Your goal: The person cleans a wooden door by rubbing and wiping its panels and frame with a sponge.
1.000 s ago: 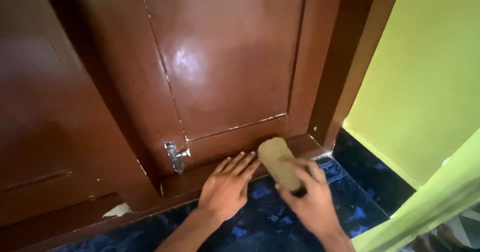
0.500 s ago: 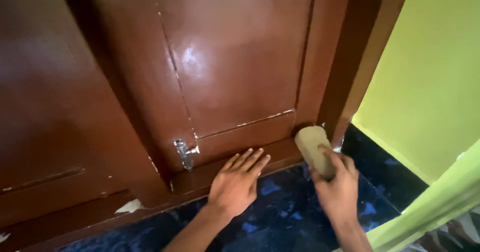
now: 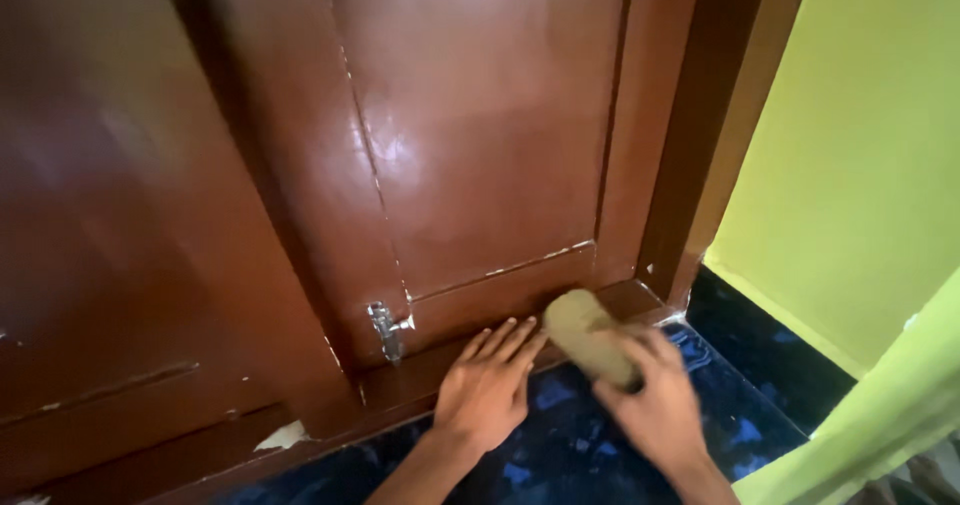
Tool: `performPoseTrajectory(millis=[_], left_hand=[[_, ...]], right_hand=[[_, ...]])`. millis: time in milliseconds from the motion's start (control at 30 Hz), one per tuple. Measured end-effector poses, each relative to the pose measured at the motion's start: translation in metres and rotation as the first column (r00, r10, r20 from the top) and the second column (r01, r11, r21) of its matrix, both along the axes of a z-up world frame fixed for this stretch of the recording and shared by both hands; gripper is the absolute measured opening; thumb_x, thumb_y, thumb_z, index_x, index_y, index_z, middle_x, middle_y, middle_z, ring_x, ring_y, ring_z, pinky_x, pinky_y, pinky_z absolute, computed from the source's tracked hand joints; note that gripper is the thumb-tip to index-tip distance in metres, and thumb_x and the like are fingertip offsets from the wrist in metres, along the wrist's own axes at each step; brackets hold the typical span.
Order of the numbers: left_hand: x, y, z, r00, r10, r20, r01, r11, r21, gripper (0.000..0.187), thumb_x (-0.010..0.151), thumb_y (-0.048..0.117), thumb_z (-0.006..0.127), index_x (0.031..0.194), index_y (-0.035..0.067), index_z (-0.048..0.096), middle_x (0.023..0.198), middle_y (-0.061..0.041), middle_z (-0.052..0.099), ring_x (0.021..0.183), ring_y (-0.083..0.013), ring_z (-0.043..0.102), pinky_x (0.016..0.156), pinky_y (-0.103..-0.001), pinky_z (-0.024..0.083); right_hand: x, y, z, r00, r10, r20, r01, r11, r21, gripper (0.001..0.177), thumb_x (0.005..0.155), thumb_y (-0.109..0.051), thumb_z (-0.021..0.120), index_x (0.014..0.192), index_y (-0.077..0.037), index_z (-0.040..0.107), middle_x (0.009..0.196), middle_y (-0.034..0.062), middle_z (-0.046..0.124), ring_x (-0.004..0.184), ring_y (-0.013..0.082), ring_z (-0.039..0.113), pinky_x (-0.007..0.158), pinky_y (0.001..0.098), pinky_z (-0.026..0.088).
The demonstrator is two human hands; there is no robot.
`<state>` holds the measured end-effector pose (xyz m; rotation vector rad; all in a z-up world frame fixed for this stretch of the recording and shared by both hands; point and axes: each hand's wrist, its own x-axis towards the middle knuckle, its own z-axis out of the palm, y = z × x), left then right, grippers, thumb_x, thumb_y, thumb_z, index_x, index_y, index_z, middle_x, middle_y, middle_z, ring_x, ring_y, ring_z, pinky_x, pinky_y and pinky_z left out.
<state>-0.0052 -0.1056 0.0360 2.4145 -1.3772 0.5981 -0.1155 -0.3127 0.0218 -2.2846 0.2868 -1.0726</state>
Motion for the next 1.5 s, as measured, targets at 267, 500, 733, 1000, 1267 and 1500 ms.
performPoseTrajectory(millis=[267, 500, 733, 1000, 1267, 1500], left_hand=[[0.003, 0.000, -0.003, 0.999, -0.029, -0.030, 0.027, 0.997, -0.073, 0.047, 0.097, 0.017, 0.052, 0.144, 0.014, 0.056, 0.153, -0.008, 0.051, 0.141, -0.0248, 0.047, 0.117, -0.042, 0.032], [-0.004, 0.006, 0.003, 0.999, -0.032, 0.019, 0.032, 0.999, 0.013, 0.065, 0.084, 0.009, 0.059, 0.149, 0.013, 0.051, 0.158, -0.008, 0.047, 0.145, -0.0257, 0.043, 0.120, -0.042, 0.031], [0.015, 0.005, 0.004, 0.993, -0.109, 0.047, 0.095, 0.966, 0.241, 0.077, 0.086, 0.018, 0.061, 0.158, 0.014, 0.035, 0.164, -0.009, 0.035, 0.147, -0.0303, 0.034, 0.116, -0.046, 0.028], [0.044, 0.023, 0.205, 0.850, -0.293, 0.438, -0.248, 0.510, 0.823, 0.034, 0.097, 0.039, 0.057, 0.117, 0.020, 0.075, 0.128, -0.005, 0.072, 0.120, -0.0230, 0.065, 0.105, -0.044, 0.048], [0.039, 0.103, 0.340, 0.667, -0.266, 0.696, -0.413, 0.645, 0.643, 0.070, 0.084, 0.045, 0.058, 0.149, 0.020, 0.049, 0.167, -0.001, 0.028, 0.153, -0.0232, 0.022, 0.119, -0.051, 0.013], [0.026, 0.136, 0.362, 0.582, -0.308, 0.753, -0.333, 0.754, 0.566, 0.059, 0.089, 0.052, 0.056, 0.122, 0.005, 0.069, 0.139, -0.016, 0.059, 0.139, -0.0327, 0.043, 0.117, -0.050, 0.028]], right_hand=[[-0.008, 0.017, 0.015, 0.935, -0.289, -0.205, 0.271, 0.956, -0.111, 0.068, 0.068, -0.024, 0.082, 0.133, -0.021, 0.062, 0.129, 0.0152, 0.059, 0.117, 0.0384, 0.056, 0.100, 0.0461, 0.048], [-0.007, 0.027, 0.026, 0.896, -0.259, -0.361, 0.241, 0.966, -0.093, 0.066, 0.071, -0.030, 0.079, 0.132, -0.022, 0.054, 0.128, 0.0072, 0.061, 0.120, 0.0347, 0.059, 0.100, 0.0508, 0.050], [0.017, 0.042, 0.028, 0.794, -0.383, -0.472, 0.336, 0.924, -0.184, 0.071, 0.077, -0.033, 0.076, 0.141, -0.021, 0.046, 0.135, 0.0165, 0.056, 0.125, 0.0386, 0.057, 0.099, 0.0559, 0.048], [0.048, 0.044, -0.008, 0.674, -0.527, -0.517, 0.382, 0.848, -0.366, 0.067, 0.090, -0.037, 0.063, 0.148, -0.015, 0.036, 0.144, 0.0154, 0.048, 0.133, 0.0349, 0.051, 0.103, 0.0567, 0.046], [0.064, 0.067, 0.055, 0.952, -0.228, -0.207, 0.301, 0.829, 0.471, 0.060, 0.095, -0.037, 0.060, 0.138, -0.001, 0.037, 0.127, 0.0286, 0.057, 0.115, 0.0457, 0.060, 0.092, 0.0543, 0.054], [0.083, 0.148, 0.250, 0.674, 0.037, 0.738, 0.149, 0.971, -0.185, 0.062, 0.097, -0.015, 0.069, 0.150, 0.003, 0.042, 0.139, 0.0274, 0.056, 0.124, 0.0440, 0.060, 0.103, 0.0506, 0.050]])
